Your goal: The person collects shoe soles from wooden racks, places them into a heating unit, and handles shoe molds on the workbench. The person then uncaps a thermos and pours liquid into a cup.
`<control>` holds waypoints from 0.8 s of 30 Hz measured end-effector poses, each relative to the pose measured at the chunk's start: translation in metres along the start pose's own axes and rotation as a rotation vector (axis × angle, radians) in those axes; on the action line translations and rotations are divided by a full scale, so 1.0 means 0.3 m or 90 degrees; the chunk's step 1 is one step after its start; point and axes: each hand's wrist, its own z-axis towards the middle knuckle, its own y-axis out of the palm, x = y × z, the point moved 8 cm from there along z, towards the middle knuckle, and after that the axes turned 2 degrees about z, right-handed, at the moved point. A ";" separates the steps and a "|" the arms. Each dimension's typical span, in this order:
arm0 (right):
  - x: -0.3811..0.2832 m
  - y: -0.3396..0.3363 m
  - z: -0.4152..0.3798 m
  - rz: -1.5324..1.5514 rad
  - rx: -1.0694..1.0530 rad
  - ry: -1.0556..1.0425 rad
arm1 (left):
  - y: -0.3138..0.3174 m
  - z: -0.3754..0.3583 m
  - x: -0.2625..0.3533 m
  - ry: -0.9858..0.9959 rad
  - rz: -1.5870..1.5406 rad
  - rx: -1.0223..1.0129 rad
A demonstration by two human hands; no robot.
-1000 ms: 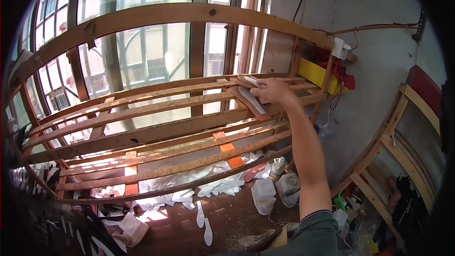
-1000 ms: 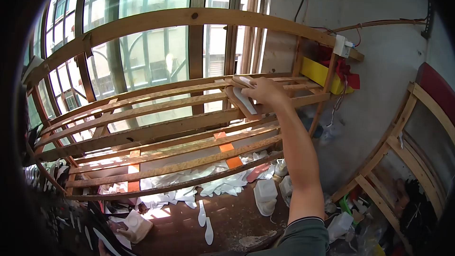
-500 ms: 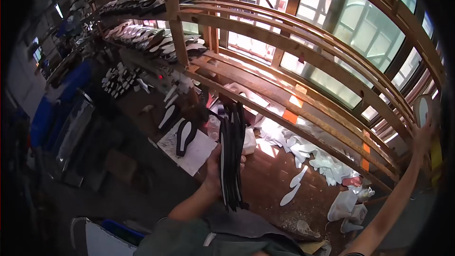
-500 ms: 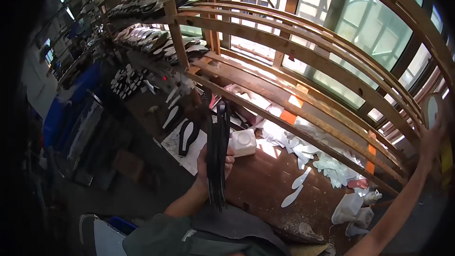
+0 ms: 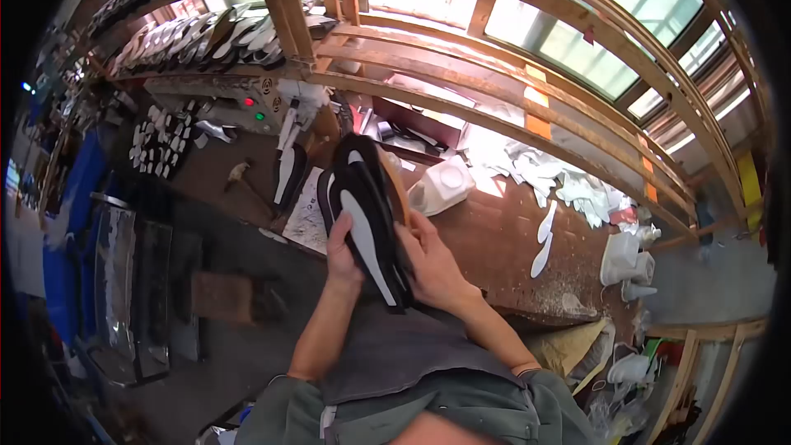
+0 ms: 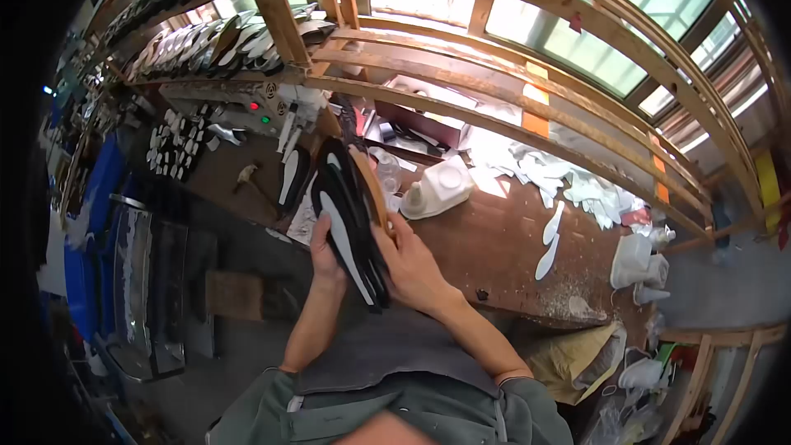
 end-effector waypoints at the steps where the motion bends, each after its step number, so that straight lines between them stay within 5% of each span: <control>1: 0.026 0.077 -0.043 0.120 -0.124 0.030 | -0.064 -0.024 0.025 0.028 0.018 0.009; 3: 0.127 0.206 -0.188 0.732 -0.179 0.361 | -0.143 -0.094 0.035 0.025 0.043 0.057; 6: 0.288 0.315 -0.315 0.752 -0.124 0.526 | -0.274 -0.145 -0.022 0.089 0.233 0.107; 7: 0.315 0.367 -0.338 0.609 -0.183 0.519 | -0.266 -0.154 -0.071 0.112 0.291 0.147; 9: 0.375 0.380 -0.361 0.580 -0.030 0.520 | -0.253 -0.134 -0.194 0.089 0.410 0.114; 14: 0.545 0.140 -0.452 0.209 -0.076 0.514 | -0.322 0.029 -0.437 -0.110 0.170 -0.046; 16: 0.602 0.146 -0.511 -0.112 -0.169 0.262 | -0.401 0.131 -0.497 -0.073 0.213 0.014; 18: 0.706 0.178 -0.588 -0.166 -0.198 0.258 | -0.493 0.190 -0.599 -0.084 0.246 -0.013; 20: 0.752 0.180 -0.635 -0.213 -0.229 0.247 | -0.589 0.213 -0.697 -0.129 0.599 -0.085; 24: 0.791 0.166 -0.664 -0.158 -0.183 0.264 | -0.541 0.172 -0.734 -0.216 0.485 -0.071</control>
